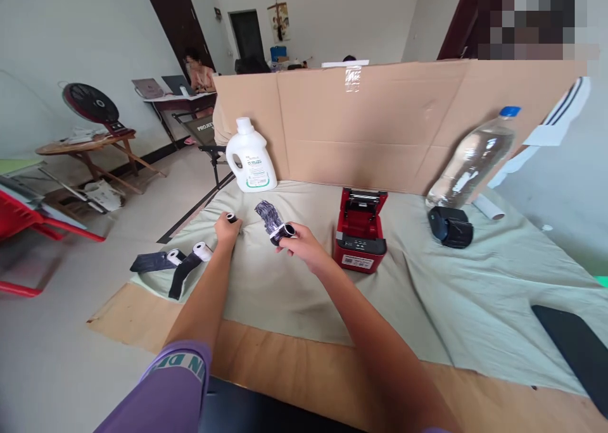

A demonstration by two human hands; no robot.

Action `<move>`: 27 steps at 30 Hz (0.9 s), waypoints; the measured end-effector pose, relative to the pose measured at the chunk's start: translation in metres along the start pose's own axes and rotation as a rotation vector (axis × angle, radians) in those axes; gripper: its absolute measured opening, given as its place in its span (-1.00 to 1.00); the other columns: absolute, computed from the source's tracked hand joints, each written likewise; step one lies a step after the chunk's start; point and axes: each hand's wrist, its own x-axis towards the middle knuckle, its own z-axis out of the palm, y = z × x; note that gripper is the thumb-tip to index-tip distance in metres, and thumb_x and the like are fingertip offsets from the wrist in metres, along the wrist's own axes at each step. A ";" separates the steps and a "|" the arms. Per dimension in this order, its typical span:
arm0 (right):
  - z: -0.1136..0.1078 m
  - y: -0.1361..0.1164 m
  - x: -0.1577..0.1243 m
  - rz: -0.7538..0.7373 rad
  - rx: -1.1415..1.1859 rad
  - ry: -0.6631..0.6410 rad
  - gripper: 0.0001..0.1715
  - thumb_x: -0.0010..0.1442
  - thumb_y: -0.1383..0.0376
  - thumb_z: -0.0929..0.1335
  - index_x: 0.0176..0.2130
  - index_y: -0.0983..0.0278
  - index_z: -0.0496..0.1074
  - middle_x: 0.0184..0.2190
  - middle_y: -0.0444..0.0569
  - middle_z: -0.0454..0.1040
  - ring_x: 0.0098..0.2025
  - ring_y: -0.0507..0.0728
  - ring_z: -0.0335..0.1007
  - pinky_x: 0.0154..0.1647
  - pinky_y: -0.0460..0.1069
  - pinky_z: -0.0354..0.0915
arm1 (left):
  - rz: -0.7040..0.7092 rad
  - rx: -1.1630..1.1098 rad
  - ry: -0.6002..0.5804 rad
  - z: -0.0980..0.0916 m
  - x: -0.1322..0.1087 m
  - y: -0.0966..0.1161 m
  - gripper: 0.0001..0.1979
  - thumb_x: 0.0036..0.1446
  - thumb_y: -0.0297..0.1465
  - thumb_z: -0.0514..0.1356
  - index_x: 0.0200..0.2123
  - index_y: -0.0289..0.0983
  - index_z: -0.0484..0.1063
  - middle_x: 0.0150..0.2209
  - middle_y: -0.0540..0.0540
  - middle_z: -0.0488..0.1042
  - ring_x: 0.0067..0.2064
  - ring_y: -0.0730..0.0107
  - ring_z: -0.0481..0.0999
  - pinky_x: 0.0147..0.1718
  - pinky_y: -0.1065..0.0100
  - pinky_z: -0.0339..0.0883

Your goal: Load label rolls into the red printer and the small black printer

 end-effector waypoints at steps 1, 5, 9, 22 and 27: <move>-0.009 -0.008 -0.010 0.016 0.018 0.014 -0.80 -0.05 0.32 0.38 -0.31 0.25 0.41 -0.35 -0.13 0.49 -0.32 0.07 0.52 -0.48 -0.11 0.15 | -0.003 0.006 -0.001 -0.001 0.000 0.001 -0.82 -0.05 -0.41 0.24 -0.31 -0.21 0.35 -0.32 -0.15 0.52 -0.13 0.03 0.54 -0.09 0.19 0.33; -0.038 -0.040 -0.033 0.017 0.063 0.042 -0.76 0.06 0.20 0.41 -0.27 0.28 0.44 -0.26 -0.04 0.50 -0.29 0.13 0.58 -0.46 -0.10 0.19 | -0.008 0.030 0.001 -0.004 -0.003 0.006 -0.81 -0.07 -0.38 0.25 -0.34 -0.20 0.33 -0.32 -0.16 0.52 -0.10 0.00 0.54 -0.07 0.18 0.34; -0.062 -0.064 -0.042 -0.032 -0.049 0.119 -0.73 0.09 0.15 0.42 -0.26 0.28 0.47 -0.26 0.00 0.52 -0.38 0.11 0.56 -0.55 -0.11 0.14 | -0.014 0.050 0.005 -0.007 -0.006 0.008 -0.80 -0.09 -0.37 0.27 -0.36 -0.19 0.31 -0.32 -0.16 0.52 -0.11 -0.01 0.54 -0.06 0.17 0.35; -0.161 -0.084 -0.093 -0.160 -0.372 0.433 -0.76 -0.14 0.34 0.44 -0.35 0.26 0.50 -0.52 -0.14 0.45 -0.51 0.02 0.28 -0.50 -0.07 0.16 | -0.017 0.032 0.015 -0.009 -0.015 0.008 -0.62 -0.06 -0.32 0.37 -0.19 -0.27 0.35 -0.17 -0.27 0.53 -0.05 -0.03 0.52 -0.05 0.14 0.37; -0.177 -0.079 -0.101 -0.140 -0.374 0.505 -0.74 -0.22 0.34 0.47 -0.40 0.28 0.45 -0.56 -0.14 0.40 -0.50 0.04 0.26 -0.50 -0.04 0.15 | -0.024 0.023 0.009 -0.011 -0.020 0.010 -0.53 -0.05 -0.30 0.40 -0.10 -0.29 0.33 -0.15 -0.30 0.53 -0.05 -0.05 0.53 -0.07 0.11 0.38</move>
